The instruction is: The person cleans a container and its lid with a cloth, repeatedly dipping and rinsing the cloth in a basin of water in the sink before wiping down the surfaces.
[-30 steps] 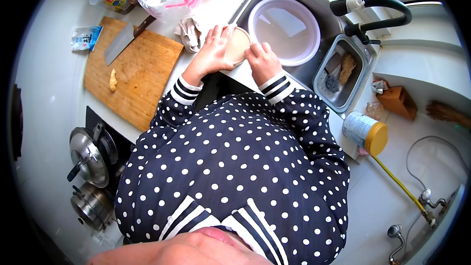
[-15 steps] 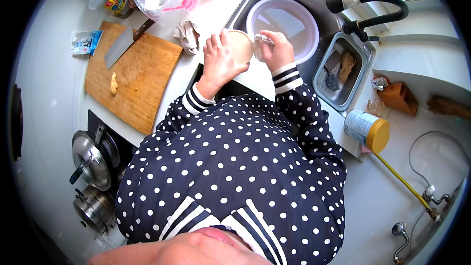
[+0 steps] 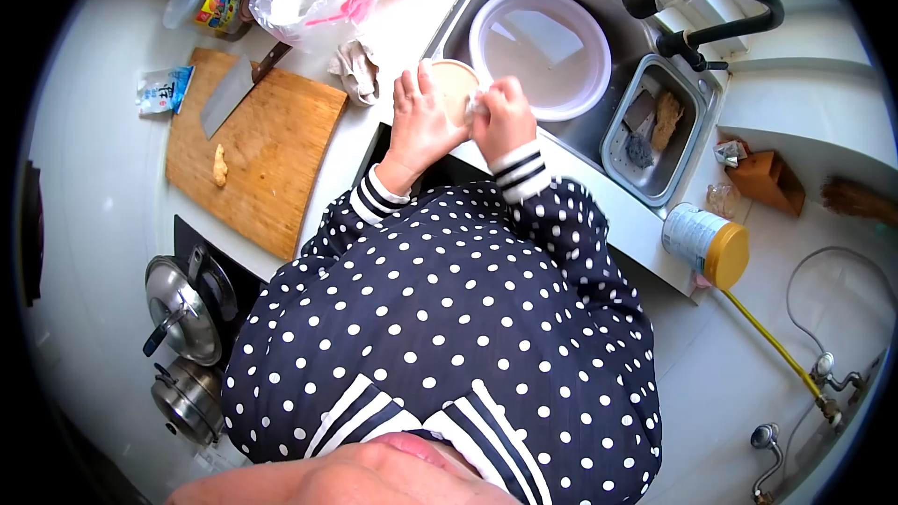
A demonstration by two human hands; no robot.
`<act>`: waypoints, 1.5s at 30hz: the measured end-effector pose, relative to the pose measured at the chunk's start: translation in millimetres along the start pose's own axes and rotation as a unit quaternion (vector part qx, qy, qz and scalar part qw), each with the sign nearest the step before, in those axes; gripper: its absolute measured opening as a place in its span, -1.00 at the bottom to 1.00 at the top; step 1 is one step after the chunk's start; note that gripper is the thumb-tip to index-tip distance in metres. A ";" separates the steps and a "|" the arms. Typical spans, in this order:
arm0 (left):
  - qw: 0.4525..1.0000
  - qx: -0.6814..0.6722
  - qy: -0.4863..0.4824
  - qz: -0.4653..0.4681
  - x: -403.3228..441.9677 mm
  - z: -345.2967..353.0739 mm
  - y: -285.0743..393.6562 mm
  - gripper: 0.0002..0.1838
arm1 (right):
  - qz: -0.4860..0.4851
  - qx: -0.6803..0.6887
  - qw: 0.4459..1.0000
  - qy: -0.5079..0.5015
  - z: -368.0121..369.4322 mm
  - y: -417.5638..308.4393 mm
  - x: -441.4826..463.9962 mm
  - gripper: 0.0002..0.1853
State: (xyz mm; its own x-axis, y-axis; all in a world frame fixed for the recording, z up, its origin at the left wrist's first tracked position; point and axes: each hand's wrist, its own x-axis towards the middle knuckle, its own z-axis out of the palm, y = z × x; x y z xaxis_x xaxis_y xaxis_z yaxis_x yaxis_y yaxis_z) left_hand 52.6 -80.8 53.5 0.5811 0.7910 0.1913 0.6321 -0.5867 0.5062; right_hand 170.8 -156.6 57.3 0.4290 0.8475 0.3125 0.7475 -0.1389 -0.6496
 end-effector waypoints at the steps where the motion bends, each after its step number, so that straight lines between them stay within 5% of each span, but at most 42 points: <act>1: 1.000 0.000 0.005 0.009 0.0 0.8 -1.2 0.06 | 0.005 0.012 1.000 0.004 -1.2 -1.0 -7.3 -0.90; 6: 1.000 -0.017 0.007 0.009 1.5 -0.9 1.0 -0.01 | -0.021 0.029 0.999 0.036 16.5 10.6 30.1 -0.89; 18: 0.998 -0.041 -0.037 0.027 2.1 -2.1 -6.4 0.02 | -0.077 0.088 0.990 -0.083 31.3 13.0 71.5 -0.93; 24: 0.998 -0.041 -0.012 0.052 -1.3 2.1 -10.3 0.19 | -0.002 0.063 0.996 -0.062 -0.4 23.1 28.7 -0.91; 28: 0.983 -0.074 0.083 0.146 3.4 3.6 -9.8 0.12 | -0.123 0.029 0.992 -0.020 20.4 5.1 32.1 -0.88; 32: 0.989 -0.073 0.030 0.127 2.2 7.7 -15.1 0.22 | -0.124 0.055 0.990 0.025 33.8 13.2 51.5 -0.88; 35: 0.994 -0.026 -0.039 0.100 3.0 -5.4 -10.1 0.19 | 0.021 0.110 0.991 0.071 25.8 48.3 20.8 -0.83; 36: 0.994 -0.016 -0.070 0.087 3.5 -11.6 -5.4 0.19 | 0.078 0.076 0.994 0.018 26.0 74.6 3.5 -0.83; 38: 0.992 0.019 -0.114 0.051 8.6 -18.3 2.7 0.16 | 0.315 0.244 0.914 -0.074 36.9 116.7 -24.7 -0.80; 45: 0.989 -0.001 -0.145 -0.041 7.4 -44.9 -33.8 0.09 | 0.295 0.474 0.830 0.004 40.7 81.0 -24.0 -0.79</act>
State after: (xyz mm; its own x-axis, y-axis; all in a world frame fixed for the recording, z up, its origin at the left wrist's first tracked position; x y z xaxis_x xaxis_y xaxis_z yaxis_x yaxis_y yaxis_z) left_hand 12.5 -47.4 75.6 0.6511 0.7526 -0.0989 0.6818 -0.5225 0.5120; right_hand 200.4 -167.3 -31.1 0.5846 0.7711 -0.2523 -0.3271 -0.0606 -0.9430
